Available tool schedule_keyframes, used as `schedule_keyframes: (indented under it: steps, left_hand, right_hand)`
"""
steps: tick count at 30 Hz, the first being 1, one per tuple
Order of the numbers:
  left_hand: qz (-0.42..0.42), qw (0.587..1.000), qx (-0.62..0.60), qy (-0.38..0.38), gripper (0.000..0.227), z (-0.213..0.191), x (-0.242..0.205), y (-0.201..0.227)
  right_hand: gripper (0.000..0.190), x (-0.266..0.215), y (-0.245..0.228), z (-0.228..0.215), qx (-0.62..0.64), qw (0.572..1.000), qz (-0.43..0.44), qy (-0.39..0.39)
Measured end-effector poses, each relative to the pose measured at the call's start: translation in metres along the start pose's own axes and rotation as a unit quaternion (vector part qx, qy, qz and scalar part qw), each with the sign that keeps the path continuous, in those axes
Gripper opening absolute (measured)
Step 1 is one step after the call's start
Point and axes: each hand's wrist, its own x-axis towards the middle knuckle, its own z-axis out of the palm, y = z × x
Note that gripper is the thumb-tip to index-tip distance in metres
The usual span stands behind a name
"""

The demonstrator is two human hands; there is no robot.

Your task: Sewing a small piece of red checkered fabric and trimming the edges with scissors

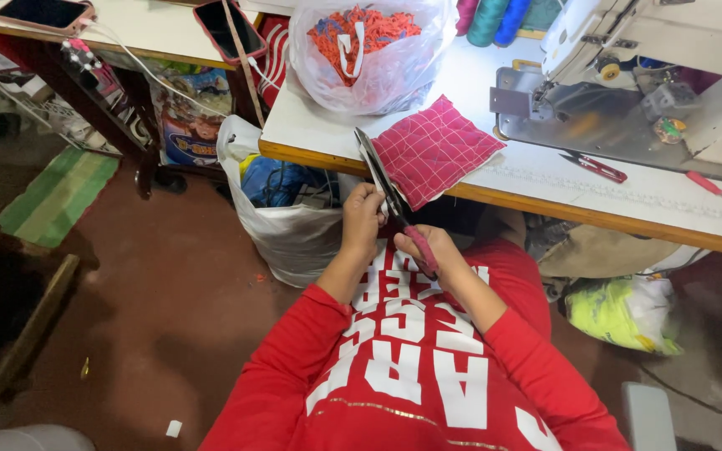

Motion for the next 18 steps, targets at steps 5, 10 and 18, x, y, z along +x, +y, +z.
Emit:
schedule_keyframes:
  steps: [5, 10, 18]
  left_hand:
    - [-0.007, 1.000, 0.001, -0.001, 0.009, -0.003, 0.004, -0.004]
    - [-0.024, 0.998, -0.066, -0.001, 0.011, -0.016, 0.008, -0.019]
    - [-0.078, 0.991, -0.100, -0.038, 0.008, -0.005, -0.026, 0.032]
  right_hand:
    - [0.040, 0.025, 0.032, -0.006, -0.039, 0.999, -0.015, 0.022]
    - [0.033, -0.004, 0.021, -0.024, -0.293, 0.953, -0.068, 0.040]
    - [0.025, -0.070, -0.051, -0.100, -0.361, 0.907, -0.106, 0.188]
